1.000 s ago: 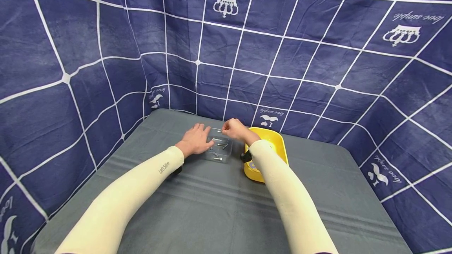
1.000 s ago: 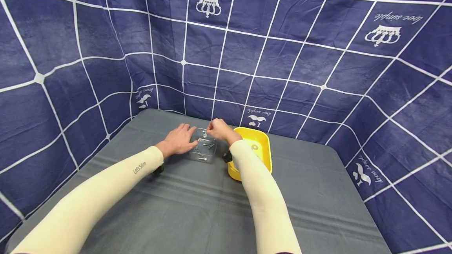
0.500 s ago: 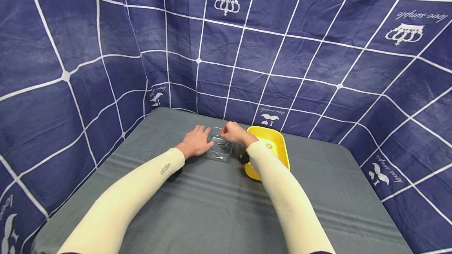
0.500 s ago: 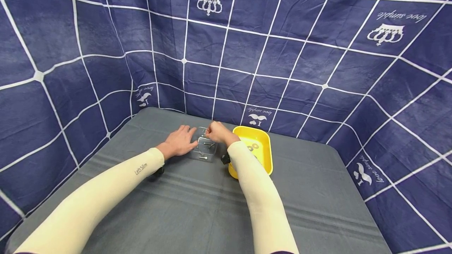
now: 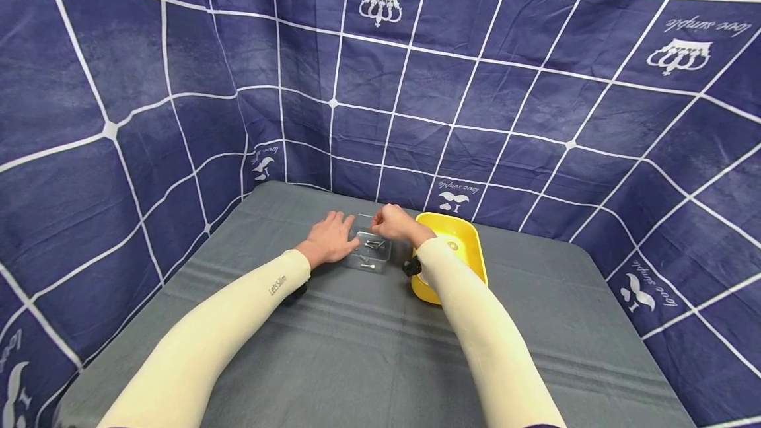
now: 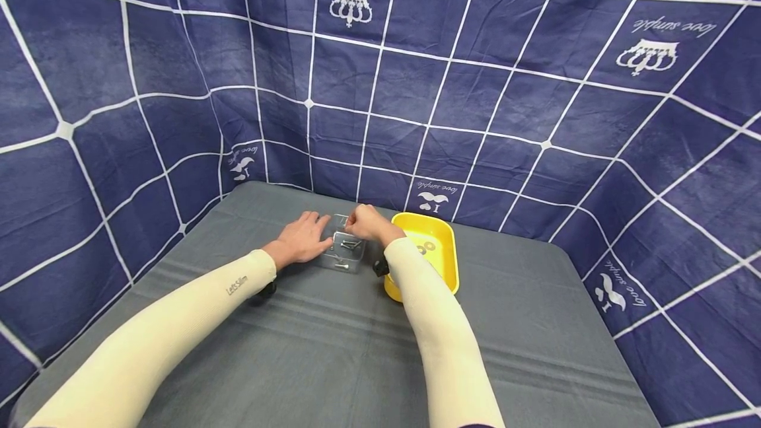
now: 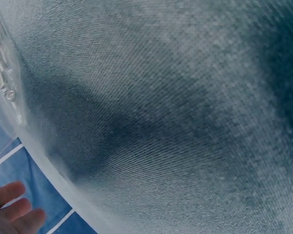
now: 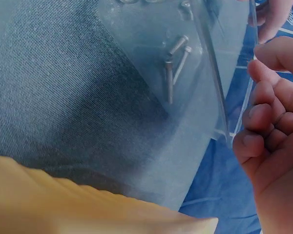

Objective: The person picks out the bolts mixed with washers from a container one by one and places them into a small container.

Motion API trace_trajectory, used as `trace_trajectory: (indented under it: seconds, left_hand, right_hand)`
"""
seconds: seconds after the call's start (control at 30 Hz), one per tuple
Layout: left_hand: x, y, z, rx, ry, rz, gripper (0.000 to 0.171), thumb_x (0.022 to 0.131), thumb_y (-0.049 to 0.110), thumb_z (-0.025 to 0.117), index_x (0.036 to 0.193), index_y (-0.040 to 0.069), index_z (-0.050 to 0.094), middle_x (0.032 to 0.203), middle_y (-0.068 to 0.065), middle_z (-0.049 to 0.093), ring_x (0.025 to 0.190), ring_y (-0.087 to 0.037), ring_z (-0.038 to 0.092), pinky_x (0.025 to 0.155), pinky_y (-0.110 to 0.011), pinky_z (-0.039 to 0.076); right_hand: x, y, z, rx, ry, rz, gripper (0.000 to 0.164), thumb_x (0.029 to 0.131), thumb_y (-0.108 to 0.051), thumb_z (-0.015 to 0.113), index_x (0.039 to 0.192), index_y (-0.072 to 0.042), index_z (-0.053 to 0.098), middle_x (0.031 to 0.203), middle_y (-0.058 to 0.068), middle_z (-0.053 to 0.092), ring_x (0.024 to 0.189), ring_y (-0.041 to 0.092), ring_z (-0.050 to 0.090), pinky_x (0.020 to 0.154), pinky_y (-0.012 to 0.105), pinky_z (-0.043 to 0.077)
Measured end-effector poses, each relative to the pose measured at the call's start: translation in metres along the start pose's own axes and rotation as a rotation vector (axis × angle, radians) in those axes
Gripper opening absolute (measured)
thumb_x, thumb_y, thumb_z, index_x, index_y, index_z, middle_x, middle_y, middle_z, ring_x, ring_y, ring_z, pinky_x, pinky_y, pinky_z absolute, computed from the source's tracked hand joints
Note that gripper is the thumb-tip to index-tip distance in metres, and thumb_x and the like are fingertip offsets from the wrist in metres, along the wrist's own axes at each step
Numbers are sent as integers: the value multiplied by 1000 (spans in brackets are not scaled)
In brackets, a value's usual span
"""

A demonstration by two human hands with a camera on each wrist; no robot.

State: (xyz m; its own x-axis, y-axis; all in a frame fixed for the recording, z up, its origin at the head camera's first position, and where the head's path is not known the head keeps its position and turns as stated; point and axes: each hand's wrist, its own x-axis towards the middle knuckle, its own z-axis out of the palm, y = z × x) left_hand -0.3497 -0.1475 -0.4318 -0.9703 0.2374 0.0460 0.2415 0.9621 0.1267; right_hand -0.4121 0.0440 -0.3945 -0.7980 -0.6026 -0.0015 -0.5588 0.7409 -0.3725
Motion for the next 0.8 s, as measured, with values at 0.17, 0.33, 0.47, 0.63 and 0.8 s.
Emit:
trace_trajectory:
  seconds: [0.17,0.33,0.47,0.63,0.8]
  left_hand:
    - [2,3,-5,6,4,5,68,98,46,51,152,6,39,146,-23,45,140,-37,38,109,-52,42]
    - [6,6,-8,19,25,15,69,97,47,52,152,5,40,145,-22,46,140,-36,39,109,-50,42]
    - [11,12,-10,27,48,40,70,96,48,52,150,5,42,144,-21,47,139,-36,40,108,-49,43]
    - [14,24,-14,36,42,56,69,98,48,49,151,5,41,144,-22,47,139,-36,40,108,-49,43]
    - [16,35,-17,32,35,67,69,99,48,49,152,5,40,146,-21,46,140,-36,39,110,-49,41]
  right_hand:
    - [-4,4,-7,0,43,-16,12,87,-17,67,89,-11,77,79,-4,71,72,10,58,72,23,48]
    - [-8,10,-13,3,68,-6,12,88,-18,68,92,-12,78,83,-3,74,76,11,61,75,26,49]
    - [-12,16,-16,2,80,5,14,90,-21,69,97,-12,77,86,-1,74,81,13,64,79,28,51]
    - [-17,23,-20,12,80,9,19,90,-22,69,103,-11,76,93,2,75,87,17,66,82,31,52]
    - [-22,28,-23,22,94,16,20,90,-21,68,105,-9,75,90,3,73,84,16,64,79,30,51]
